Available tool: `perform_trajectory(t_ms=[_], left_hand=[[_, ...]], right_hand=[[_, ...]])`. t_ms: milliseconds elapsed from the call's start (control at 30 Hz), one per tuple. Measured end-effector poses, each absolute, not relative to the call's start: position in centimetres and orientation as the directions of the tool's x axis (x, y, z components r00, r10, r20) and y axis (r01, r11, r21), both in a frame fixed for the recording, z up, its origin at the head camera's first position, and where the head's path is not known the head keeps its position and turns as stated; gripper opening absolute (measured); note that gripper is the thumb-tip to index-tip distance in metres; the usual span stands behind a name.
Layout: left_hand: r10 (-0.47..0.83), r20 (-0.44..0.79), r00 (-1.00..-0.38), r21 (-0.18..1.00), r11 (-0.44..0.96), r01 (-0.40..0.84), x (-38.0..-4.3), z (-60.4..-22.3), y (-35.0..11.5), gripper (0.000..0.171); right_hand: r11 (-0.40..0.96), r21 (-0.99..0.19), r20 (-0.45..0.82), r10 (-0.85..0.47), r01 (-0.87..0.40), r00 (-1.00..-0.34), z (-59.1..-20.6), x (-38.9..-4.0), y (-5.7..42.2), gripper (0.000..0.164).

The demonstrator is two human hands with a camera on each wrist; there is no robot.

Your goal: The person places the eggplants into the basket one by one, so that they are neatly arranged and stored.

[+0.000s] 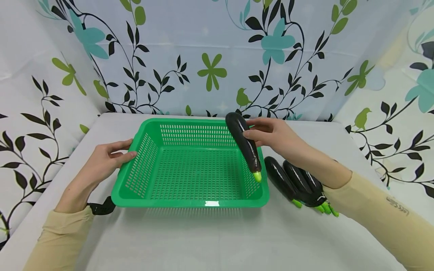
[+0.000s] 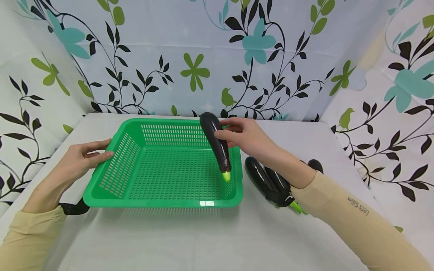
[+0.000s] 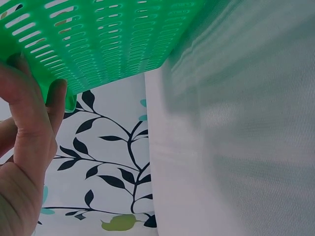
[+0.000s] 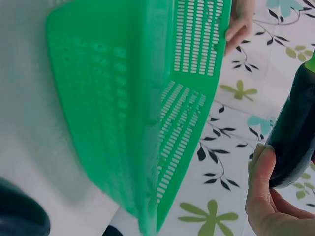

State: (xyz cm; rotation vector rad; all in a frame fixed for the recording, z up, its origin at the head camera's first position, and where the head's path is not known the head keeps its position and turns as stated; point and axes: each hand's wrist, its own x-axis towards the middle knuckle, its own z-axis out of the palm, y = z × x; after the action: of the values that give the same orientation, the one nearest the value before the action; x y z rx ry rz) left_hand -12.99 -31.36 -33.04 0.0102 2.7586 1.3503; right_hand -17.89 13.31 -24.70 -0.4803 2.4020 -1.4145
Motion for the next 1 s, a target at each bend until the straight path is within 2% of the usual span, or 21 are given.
perform_trajectory(t_ms=[367, 1000], left_hand=[[0.056, -0.059, -0.997, 0.802, 0.597, -0.014, -12.8, -33.1, -31.4, 0.067], [0.053, -0.057, -0.997, 0.805, 0.592, -0.014, -12.8, -33.0, -31.3, 0.066]], right_hand=[[0.411, -0.903, -0.104, -0.490, -0.125, -0.865, -24.6, -18.6, 7.1, 0.051], [0.374, -0.919, -0.088, -0.501, -0.124, -0.861, -24.8, -20.2, 0.1, 0.051]])
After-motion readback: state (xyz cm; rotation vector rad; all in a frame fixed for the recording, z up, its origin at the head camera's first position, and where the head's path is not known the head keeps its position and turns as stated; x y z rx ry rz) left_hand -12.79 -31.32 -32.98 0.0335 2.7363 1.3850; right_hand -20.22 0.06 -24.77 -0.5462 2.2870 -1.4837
